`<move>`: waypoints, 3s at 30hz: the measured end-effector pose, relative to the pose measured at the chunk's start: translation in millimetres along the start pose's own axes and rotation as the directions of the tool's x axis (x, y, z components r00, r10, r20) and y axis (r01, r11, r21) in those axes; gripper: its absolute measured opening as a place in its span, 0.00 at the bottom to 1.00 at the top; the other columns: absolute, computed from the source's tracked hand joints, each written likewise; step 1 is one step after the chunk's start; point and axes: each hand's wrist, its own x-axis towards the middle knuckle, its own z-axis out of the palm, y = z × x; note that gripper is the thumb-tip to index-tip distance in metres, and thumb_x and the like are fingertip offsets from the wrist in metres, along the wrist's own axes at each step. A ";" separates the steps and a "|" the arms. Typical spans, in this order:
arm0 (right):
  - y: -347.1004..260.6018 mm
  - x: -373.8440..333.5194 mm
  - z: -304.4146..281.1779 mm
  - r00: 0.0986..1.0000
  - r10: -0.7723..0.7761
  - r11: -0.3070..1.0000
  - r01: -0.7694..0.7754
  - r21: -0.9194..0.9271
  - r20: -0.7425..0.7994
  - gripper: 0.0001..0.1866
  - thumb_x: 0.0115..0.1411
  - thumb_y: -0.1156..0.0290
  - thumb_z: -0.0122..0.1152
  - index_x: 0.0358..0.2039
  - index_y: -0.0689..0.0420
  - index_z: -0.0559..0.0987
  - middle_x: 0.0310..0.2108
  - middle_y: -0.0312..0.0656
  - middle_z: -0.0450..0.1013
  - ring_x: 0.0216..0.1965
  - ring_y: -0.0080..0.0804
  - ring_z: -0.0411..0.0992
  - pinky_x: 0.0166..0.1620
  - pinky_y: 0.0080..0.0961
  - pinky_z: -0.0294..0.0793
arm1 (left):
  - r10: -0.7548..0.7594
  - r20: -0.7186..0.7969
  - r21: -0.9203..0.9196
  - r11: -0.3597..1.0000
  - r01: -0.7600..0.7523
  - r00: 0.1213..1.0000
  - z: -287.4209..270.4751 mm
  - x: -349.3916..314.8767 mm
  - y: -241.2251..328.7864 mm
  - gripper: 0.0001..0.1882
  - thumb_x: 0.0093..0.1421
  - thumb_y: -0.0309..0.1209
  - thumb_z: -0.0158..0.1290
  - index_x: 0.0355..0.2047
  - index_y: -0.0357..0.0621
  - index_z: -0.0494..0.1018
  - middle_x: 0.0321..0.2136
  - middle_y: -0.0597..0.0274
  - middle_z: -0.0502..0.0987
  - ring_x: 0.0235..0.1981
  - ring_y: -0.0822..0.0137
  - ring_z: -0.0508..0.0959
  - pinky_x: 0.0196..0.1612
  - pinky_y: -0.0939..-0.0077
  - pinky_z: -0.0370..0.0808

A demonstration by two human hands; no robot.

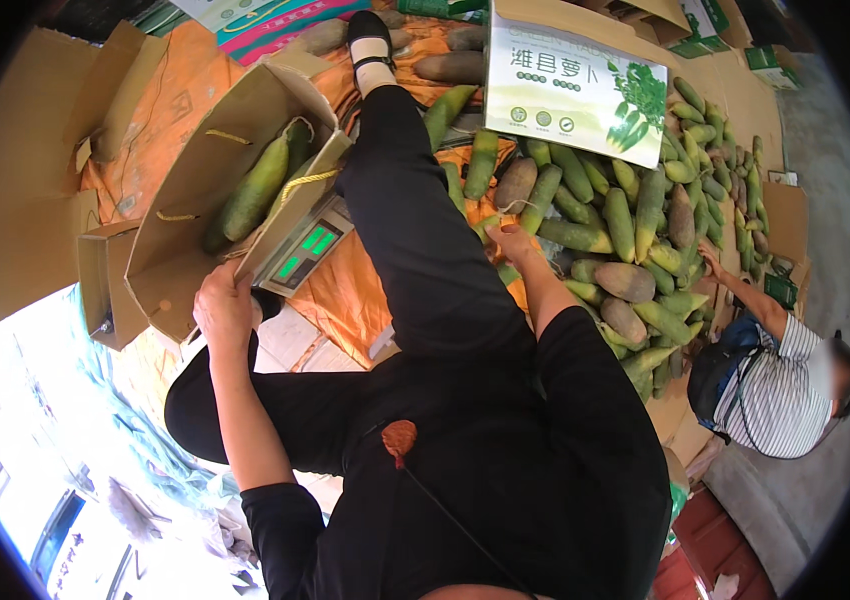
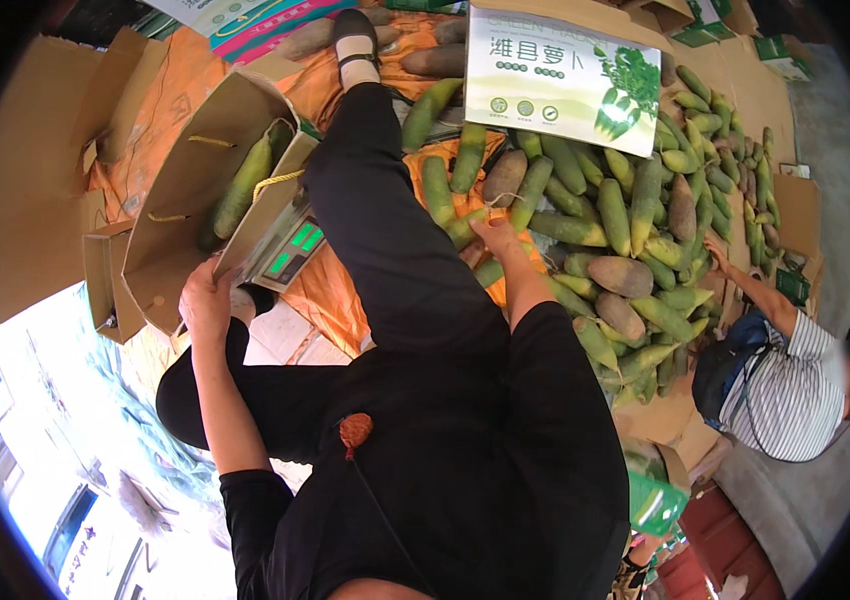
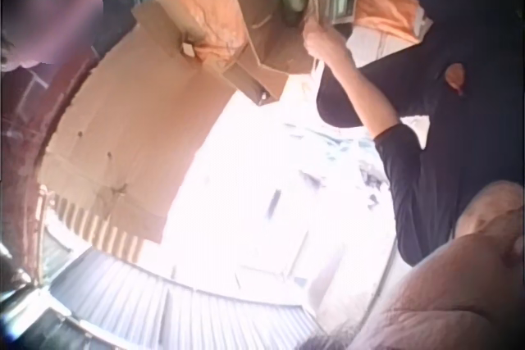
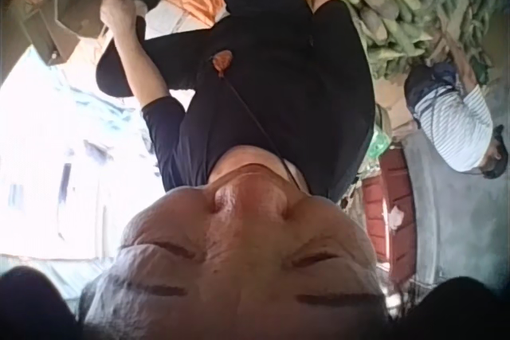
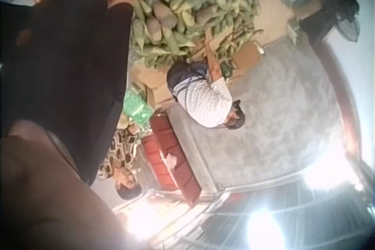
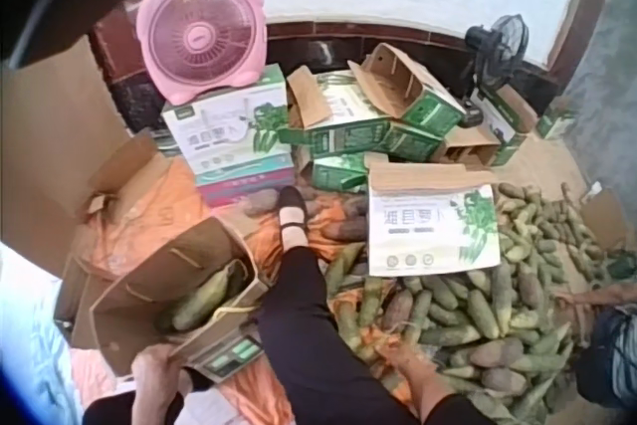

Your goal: Picking up papayas from the floor, placing them into a cardboard box on a digital scale, and weighing them for packaging.

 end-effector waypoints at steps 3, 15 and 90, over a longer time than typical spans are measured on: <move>-13.5 8.1 9.1 0.979 0.100 0.995 -0.099 -0.016 0.177 0.37 0.50 0.46 0.67 0.53 0.58 0.70 0.44 0.44 0.73 0.38 0.38 0.73 0.39 0.36 0.74 | 0.017 -0.015 -0.009 1.000 -0.017 1.000 1.0 -0.1 -0.2 0.11 0.51 0.29 0.56 0.37 0.50 0.77 0.31 0.54 0.78 0.37 0.51 0.77 0.39 0.58 0.73; -19.8 3.0 12.8 0.943 -0.307 0.919 0.258 0.298 0.131 0.21 0.53 0.70 0.67 0.45 0.61 0.70 0.37 0.42 0.73 0.35 0.34 0.72 0.38 0.28 0.72 | 0.035 -0.005 0.040 0.999 -0.034 0.999 0.5 3.8 -0.7 0.11 0.52 0.30 0.56 0.37 0.50 0.77 0.30 0.56 0.78 0.36 0.53 0.77 0.40 0.59 0.73; 28.6 69.2 -15.5 0.837 0.389 0.863 -0.184 0.470 -0.386 0.21 0.46 0.70 0.74 0.38 0.65 0.74 0.37 0.46 0.74 0.35 0.38 0.73 0.35 0.35 0.73 | 0.004 0.046 -0.078 0.997 -0.001 0.999 -0.3 7.2 9.1 0.11 0.53 0.27 0.55 0.38 0.44 0.76 0.33 0.53 0.77 0.37 0.51 0.77 0.40 0.64 0.72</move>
